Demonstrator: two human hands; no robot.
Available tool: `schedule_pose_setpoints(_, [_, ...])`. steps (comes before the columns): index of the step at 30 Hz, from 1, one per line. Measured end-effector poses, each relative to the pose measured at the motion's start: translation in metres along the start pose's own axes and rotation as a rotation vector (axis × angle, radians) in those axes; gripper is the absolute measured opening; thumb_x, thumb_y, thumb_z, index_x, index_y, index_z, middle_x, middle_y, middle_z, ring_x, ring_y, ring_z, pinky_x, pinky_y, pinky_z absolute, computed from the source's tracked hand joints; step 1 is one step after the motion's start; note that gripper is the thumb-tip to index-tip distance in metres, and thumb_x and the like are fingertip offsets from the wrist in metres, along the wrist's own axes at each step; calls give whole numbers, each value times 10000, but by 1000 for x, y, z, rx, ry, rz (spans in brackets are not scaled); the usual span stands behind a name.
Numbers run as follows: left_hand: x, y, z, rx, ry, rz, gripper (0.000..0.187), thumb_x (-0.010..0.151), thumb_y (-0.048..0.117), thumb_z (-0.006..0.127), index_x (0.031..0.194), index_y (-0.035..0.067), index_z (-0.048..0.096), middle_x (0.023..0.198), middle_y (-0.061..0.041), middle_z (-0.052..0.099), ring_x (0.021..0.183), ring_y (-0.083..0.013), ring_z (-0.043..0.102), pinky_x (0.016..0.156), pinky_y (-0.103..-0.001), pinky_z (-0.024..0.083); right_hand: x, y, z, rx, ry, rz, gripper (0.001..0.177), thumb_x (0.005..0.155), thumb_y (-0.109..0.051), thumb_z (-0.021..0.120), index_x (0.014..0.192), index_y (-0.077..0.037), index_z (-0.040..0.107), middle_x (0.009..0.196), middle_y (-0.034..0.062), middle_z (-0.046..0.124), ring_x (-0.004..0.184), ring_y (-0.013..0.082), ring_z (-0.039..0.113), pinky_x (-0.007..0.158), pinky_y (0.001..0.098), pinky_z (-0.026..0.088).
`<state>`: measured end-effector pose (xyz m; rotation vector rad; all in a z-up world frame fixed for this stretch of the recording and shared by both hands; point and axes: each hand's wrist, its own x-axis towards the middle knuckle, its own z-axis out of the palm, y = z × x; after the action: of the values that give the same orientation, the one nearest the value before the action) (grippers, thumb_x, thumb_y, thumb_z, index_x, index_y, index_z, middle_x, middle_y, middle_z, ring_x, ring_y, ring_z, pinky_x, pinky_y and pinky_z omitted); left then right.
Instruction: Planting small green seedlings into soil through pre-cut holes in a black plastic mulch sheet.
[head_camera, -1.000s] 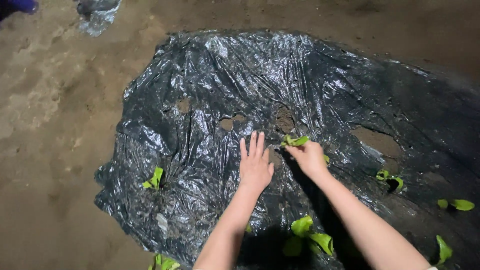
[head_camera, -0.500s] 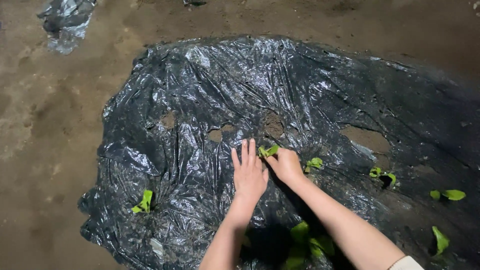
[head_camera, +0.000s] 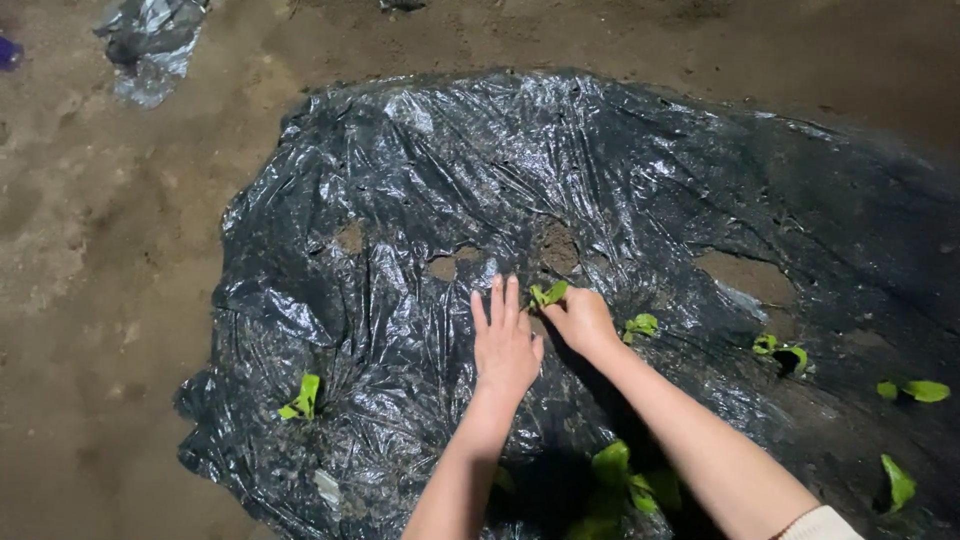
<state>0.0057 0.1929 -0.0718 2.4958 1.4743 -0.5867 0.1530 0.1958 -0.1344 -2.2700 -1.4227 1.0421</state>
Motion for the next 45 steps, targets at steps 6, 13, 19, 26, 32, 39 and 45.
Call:
schedule_pose_setpoints(6, [3, 0, 0, 15, -3, 7, 569, 1042, 470, 405, 1461, 107, 535, 1726, -151, 48, 1582, -367, -39, 1229, -648, -73, 3, -4, 4, -102, -23, -17, 279, 882, -244, 675, 1007, -17, 779, 969, 171, 788, 1045, 422, 710, 879, 525, 578])
schedule_pose_setpoints(13, [-4, -6, 5, -59, 33, 13, 550, 1022, 477, 448, 1396, 100, 593, 1722, -167, 69, 1580, -376, -18, 1223, -659, -70, -1, -11, 3, -146, -55, -16, 322, 892, -277, 661, 1039, -11, 765, 1014, 211, 775, 1073, 435, 697, 901, 530, 565])
schedule_pose_setpoints(19, [-22, -12, 14, -131, 168, 26, 580, 972, 506, 525, 1396, 116, 593, 1706, -178, 130, 1570, -400, 19, 1218, -682, -23, -7, -20, 4, -174, -72, -13, 316, 909, -281, 653, 1051, -25, 771, 1019, 205, 777, 1075, 421, 707, 898, 510, 580])
schedule_pose_setpoints(26, [-33, -14, 25, -205, 386, 4, 609, 913, 414, 635, 1409, 68, 566, 1668, -222, 227, 1533, -454, 138, 1173, -727, 63, 0, -10, 18, -212, -87, 6, 281, 924, -311, 662, 1067, -102, 783, 1028, 156, 785, 1105, 385, 709, 907, 496, 586])
schedule_pose_setpoints(32, [-14, -20, 28, -305, 410, -111, 692, 778, 341, 802, 1342, -5, 600, 1637, -289, 237, 1504, -563, 94, 1110, -799, 36, -6, -13, 19, -274, -72, -23, 282, 927, -311, 677, 1050, -73, 765, 1000, 178, 780, 1074, 390, 720, 895, 497, 593])
schedule_pose_setpoints(39, [4, -13, 47, -343, 460, -146, 667, 665, 322, 858, 1244, 39, 686, 1617, -263, 297, 1495, -575, 127, 1121, -809, 38, -6, -22, 16, -178, -61, 18, 276, 914, -289, 680, 1024, -49, 764, 995, 204, 777, 1093, 423, 703, 892, 533, 585])
schedule_pose_setpoints(45, [15, -9, 50, -364, 503, -179, 517, 664, 299, 872, 1120, 77, 768, 1606, -240, 342, 1499, -571, 137, 1112, -817, 33, 2, -12, 27, -283, -37, 8, 226, 911, -306, 677, 979, -129, 802, 949, 139, 789, 1045, 365, 736, 867, 478, 604])
